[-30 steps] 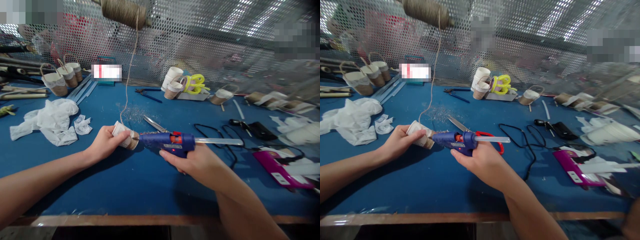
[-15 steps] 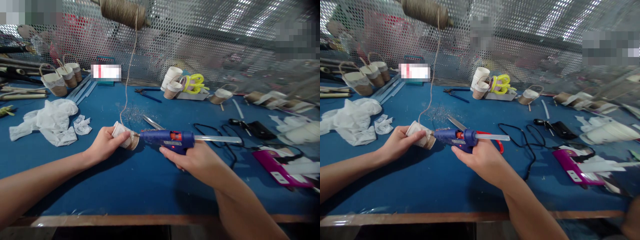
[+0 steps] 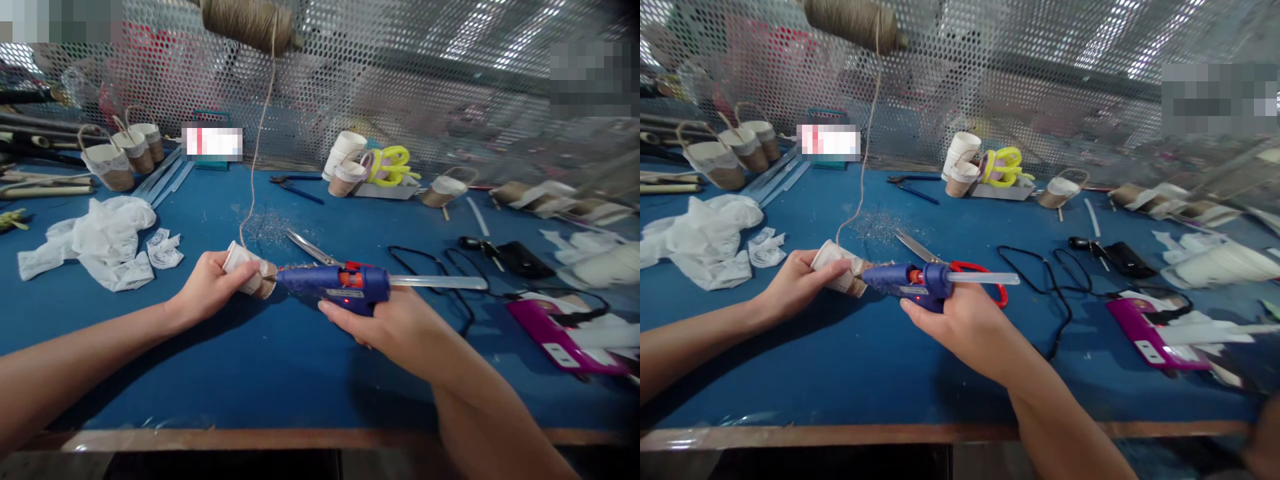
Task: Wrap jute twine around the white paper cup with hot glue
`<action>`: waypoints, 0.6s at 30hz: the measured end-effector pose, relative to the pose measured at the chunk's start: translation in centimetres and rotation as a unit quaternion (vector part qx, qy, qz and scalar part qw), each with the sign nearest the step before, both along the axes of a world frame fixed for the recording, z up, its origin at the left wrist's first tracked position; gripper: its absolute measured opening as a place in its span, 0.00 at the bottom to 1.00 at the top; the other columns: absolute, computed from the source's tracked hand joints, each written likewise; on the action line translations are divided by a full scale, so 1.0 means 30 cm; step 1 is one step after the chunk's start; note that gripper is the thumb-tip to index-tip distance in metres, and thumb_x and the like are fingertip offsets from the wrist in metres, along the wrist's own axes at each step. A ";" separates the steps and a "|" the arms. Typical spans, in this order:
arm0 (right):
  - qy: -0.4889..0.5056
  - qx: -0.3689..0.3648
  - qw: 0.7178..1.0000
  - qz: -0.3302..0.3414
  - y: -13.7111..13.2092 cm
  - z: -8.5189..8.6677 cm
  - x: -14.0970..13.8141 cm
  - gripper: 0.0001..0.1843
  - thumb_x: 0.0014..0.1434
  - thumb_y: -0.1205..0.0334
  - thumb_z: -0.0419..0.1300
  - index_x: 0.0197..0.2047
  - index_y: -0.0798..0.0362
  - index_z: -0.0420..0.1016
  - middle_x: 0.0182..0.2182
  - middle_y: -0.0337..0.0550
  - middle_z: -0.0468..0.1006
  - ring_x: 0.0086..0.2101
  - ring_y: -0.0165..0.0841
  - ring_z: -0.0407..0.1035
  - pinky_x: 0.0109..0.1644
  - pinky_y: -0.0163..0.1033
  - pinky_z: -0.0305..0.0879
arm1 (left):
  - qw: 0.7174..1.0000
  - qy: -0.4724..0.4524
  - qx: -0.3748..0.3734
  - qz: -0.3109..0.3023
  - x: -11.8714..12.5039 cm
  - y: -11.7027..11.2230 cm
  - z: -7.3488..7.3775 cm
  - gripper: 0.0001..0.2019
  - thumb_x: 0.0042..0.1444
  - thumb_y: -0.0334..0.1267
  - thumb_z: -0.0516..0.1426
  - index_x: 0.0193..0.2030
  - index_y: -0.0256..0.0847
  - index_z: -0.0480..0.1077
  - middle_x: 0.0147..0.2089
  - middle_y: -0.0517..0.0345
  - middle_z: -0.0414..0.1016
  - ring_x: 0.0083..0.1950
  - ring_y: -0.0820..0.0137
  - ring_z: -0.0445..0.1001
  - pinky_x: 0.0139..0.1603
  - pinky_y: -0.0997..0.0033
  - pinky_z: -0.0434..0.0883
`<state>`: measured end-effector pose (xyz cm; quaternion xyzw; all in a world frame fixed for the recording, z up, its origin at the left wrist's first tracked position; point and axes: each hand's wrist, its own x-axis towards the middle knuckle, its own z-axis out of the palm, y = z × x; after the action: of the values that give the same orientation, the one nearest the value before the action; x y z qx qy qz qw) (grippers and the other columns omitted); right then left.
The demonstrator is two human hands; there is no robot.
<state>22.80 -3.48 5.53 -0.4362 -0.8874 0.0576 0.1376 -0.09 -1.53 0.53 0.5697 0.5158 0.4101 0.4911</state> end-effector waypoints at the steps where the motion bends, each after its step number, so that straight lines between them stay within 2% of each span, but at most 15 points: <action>1: 0.007 -0.021 1.000 -0.015 -0.002 0.001 -0.003 0.11 0.55 0.58 0.52 0.27 0.48 0.73 0.15 0.37 0.70 0.21 0.31 0.66 0.24 0.36 0.59 | 1.000 0.000 0.001 0.001 -0.002 0.000 -0.001 0.15 0.48 0.45 0.56 0.27 0.32 0.73 0.26 0.56 0.76 0.26 0.71 0.70 0.28 0.76 0.66; 5: 0.049 -0.146 0.983 -0.098 -0.008 0.013 -0.018 0.13 0.54 0.56 0.54 0.21 0.49 0.69 0.10 0.34 0.65 0.15 0.29 0.62 0.19 0.35 0.58 | 1.000 -0.009 0.005 -0.003 -0.005 0.000 -0.006 0.14 0.48 0.44 0.56 0.28 0.32 0.74 0.27 0.56 0.77 0.26 0.72 0.71 0.29 0.76 0.67; 8: 0.073 -0.208 0.965 -0.139 -0.009 0.024 -0.026 0.13 0.52 0.54 0.56 0.20 0.49 0.68 0.10 0.33 0.66 0.13 0.28 0.61 0.17 0.34 0.58 | 1.000 -0.011 0.013 -0.007 -0.004 0.001 -0.009 0.14 0.49 0.44 0.56 0.29 0.33 0.74 0.27 0.57 0.77 0.26 0.72 0.70 0.29 0.76 0.67; 18: 0.105 -0.261 0.946 -0.163 -0.006 0.023 -0.021 0.13 0.50 0.53 0.56 0.19 0.50 0.66 0.10 0.33 0.65 0.13 0.27 0.60 0.17 0.33 0.57 | 0.999 -0.010 0.037 -0.020 -0.008 -0.003 -0.010 0.12 0.50 0.41 0.56 0.27 0.34 0.74 0.26 0.58 0.76 0.25 0.74 0.69 0.27 0.78 0.66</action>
<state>22.18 -3.67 6.21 -0.5870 -0.7389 0.3089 0.1186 -0.34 -1.61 0.22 0.5935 0.4840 0.4246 0.4830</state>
